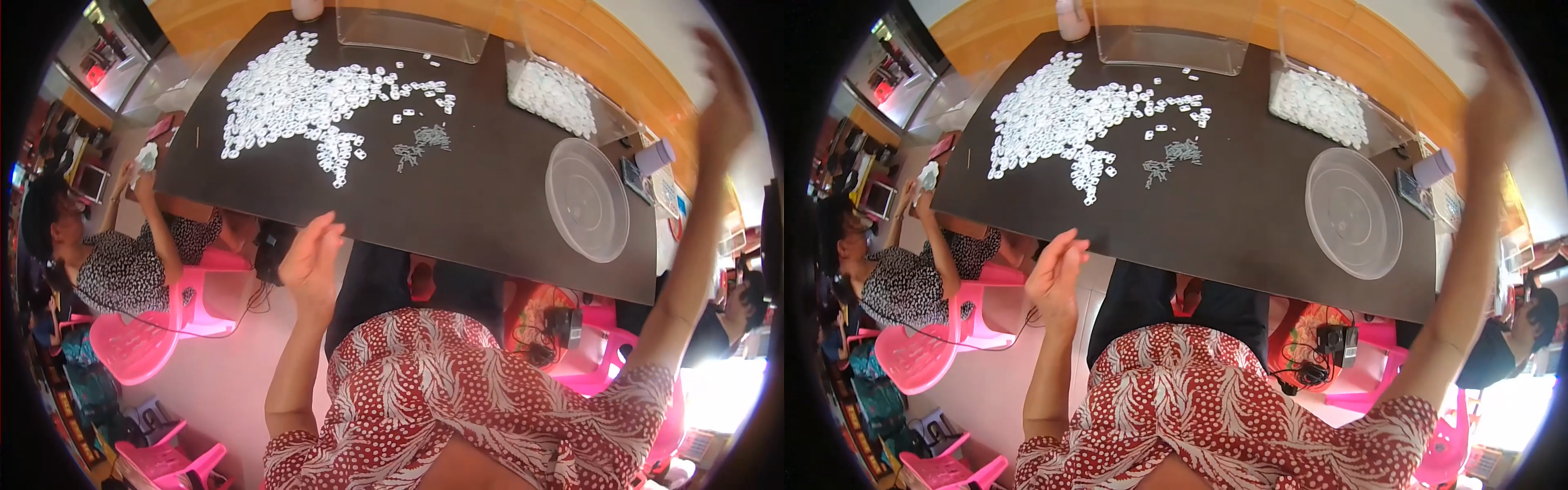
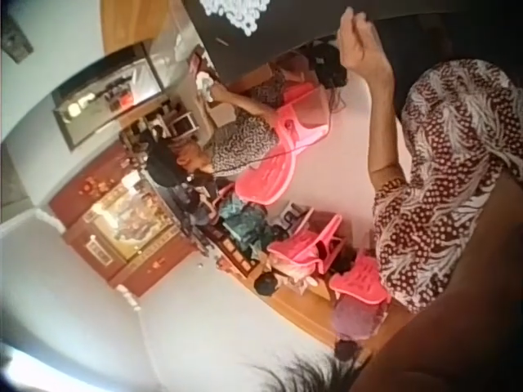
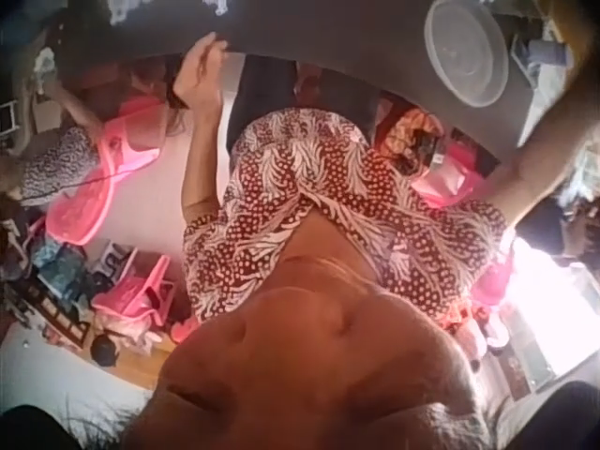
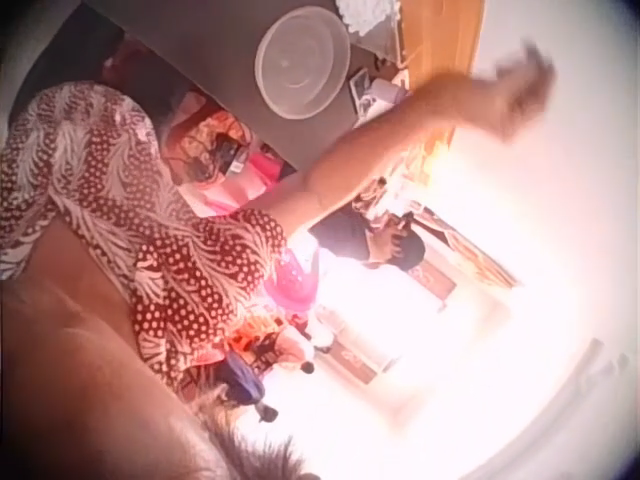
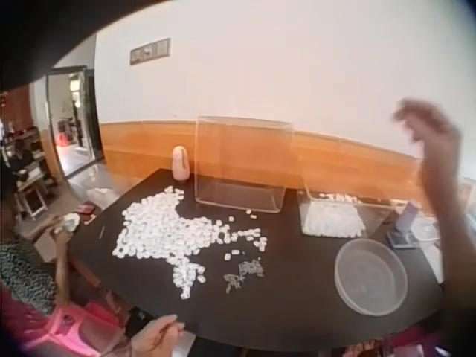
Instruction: Manually assembling small white plastic components with metal pins at a workbench.
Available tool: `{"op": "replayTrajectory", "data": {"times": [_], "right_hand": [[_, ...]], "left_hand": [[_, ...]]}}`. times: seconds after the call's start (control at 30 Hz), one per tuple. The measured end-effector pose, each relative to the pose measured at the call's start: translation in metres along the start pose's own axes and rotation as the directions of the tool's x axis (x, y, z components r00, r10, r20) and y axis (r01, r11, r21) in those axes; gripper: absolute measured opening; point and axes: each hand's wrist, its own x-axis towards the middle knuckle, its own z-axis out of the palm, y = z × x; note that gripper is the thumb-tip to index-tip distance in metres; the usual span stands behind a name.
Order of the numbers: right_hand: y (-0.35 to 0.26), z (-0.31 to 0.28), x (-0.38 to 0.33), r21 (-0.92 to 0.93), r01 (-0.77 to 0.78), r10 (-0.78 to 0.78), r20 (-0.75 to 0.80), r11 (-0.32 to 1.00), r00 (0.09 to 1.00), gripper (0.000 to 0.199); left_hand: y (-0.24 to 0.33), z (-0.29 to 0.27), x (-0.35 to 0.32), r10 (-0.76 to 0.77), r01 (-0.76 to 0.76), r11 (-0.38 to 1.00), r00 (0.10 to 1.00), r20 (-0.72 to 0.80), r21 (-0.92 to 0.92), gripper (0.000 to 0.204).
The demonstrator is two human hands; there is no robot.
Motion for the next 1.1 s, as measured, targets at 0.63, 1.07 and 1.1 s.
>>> {"op": "replayTrajectory", "data": {"times": [0.63,1.07,1.1], "right_hand": [[-0.225,0.19,-0.161,0.727,-0.077,-0.324,0.396,0.682,0.859,0.013],[-0.225,0.19,-0.149,0.699,-0.14,-0.202,0.384,0.702,0.901,0.016],[-0.228,0.198,-0.143,0.669,-0.147,-0.165,0.38,0.728,0.91,0.013]], "left_hand": [[-0.022,0.037,0.05,0.342,-0.374,0.893,0.926,0.162,0.251,0.02],[-0.034,0.043,0.061,0.282,-0.311,0.901,0.95,0.138,0.302,0.022],[-0.036,0.041,0.062,0.265,-0.293,0.91,0.955,0.134,0.293,0.021]]}}
